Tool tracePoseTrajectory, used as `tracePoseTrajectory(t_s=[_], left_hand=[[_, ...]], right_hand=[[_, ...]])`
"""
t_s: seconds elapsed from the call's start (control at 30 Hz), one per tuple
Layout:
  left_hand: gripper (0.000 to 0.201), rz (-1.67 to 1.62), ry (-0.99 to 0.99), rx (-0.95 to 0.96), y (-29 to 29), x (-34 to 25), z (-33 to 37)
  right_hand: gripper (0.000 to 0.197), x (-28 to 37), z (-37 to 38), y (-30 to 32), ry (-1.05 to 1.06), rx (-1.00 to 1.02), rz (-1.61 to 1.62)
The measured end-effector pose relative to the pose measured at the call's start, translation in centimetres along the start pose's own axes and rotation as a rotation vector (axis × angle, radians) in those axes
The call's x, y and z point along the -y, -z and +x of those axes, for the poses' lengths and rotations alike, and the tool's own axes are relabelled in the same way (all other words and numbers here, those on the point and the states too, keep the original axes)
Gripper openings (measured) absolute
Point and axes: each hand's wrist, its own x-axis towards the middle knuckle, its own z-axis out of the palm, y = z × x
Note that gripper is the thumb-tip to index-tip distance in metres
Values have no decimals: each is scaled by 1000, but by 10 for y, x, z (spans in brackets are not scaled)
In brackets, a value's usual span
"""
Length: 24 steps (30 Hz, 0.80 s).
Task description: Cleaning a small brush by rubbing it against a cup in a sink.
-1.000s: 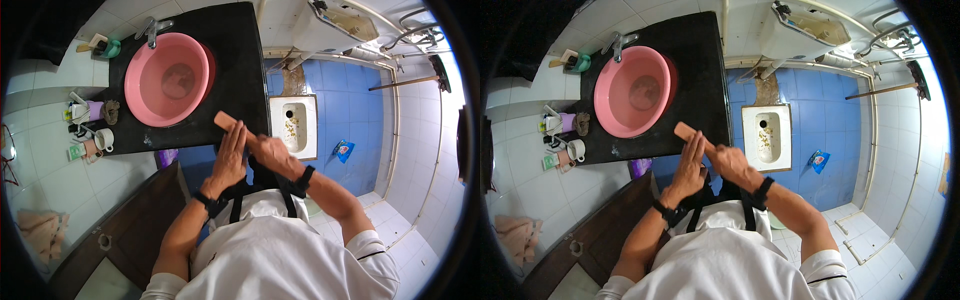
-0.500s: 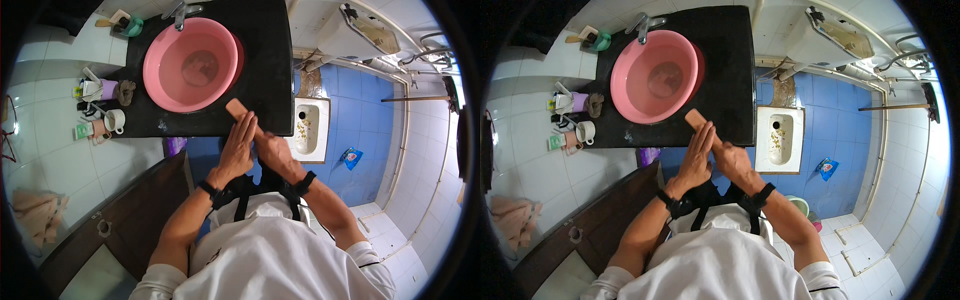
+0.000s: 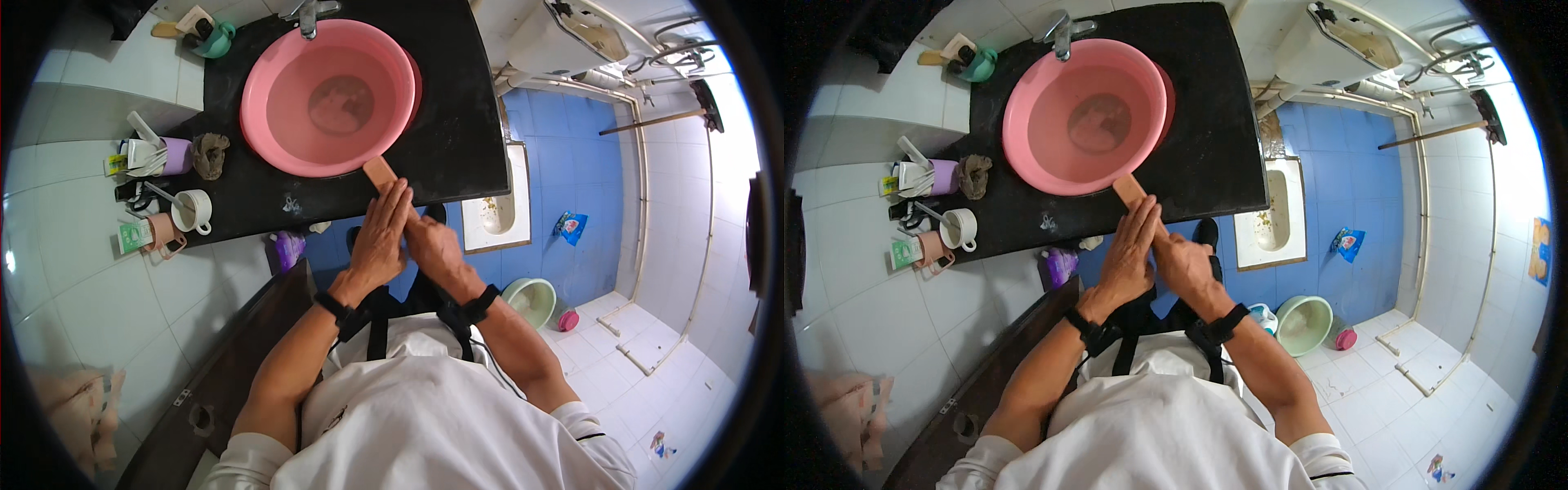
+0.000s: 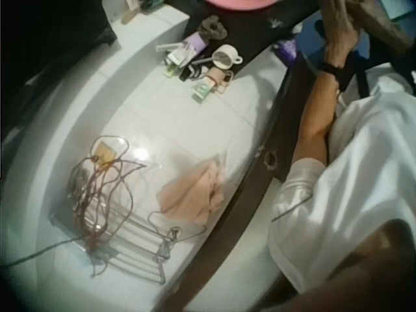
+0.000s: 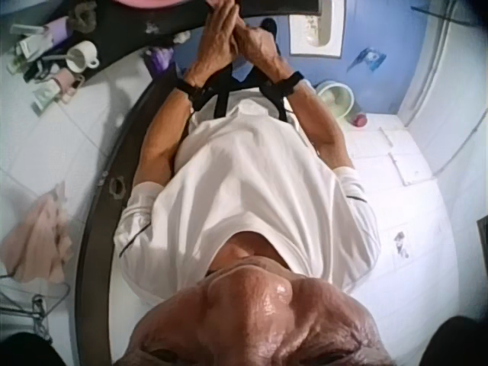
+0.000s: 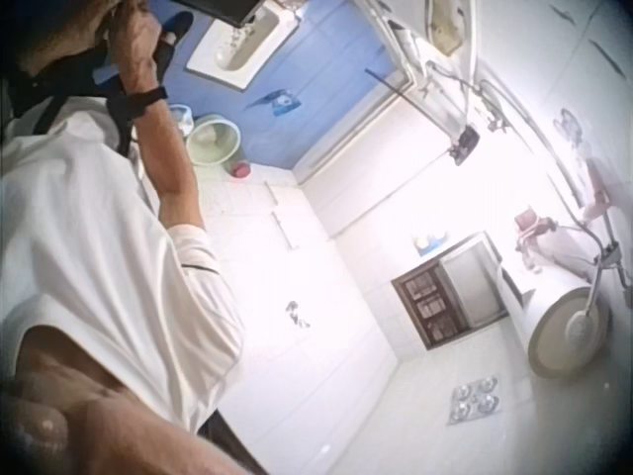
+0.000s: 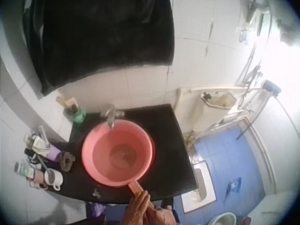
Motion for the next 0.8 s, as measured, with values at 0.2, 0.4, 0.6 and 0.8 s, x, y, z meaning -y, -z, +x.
tracePoseTrajectory(t_s=[0.2, 0.4, 0.6, 0.8], left_hand=[[94, -71, -202, -23, -19, 1, 69], [92, 29, -29, 48, 15, 20, -22], [97, -56, -115, -58, -10, -3, 16], [83, -86, -203, 29, -60, -35, 104]], right_hand=[[19, -10, 26, 45, -162, -151, -53], [27, 22, -6, -29, -62, -29, -143], [22, -24, 1, 8, 49, -78, -88], [17, -67, 11, 70, -155, -231, -99]])
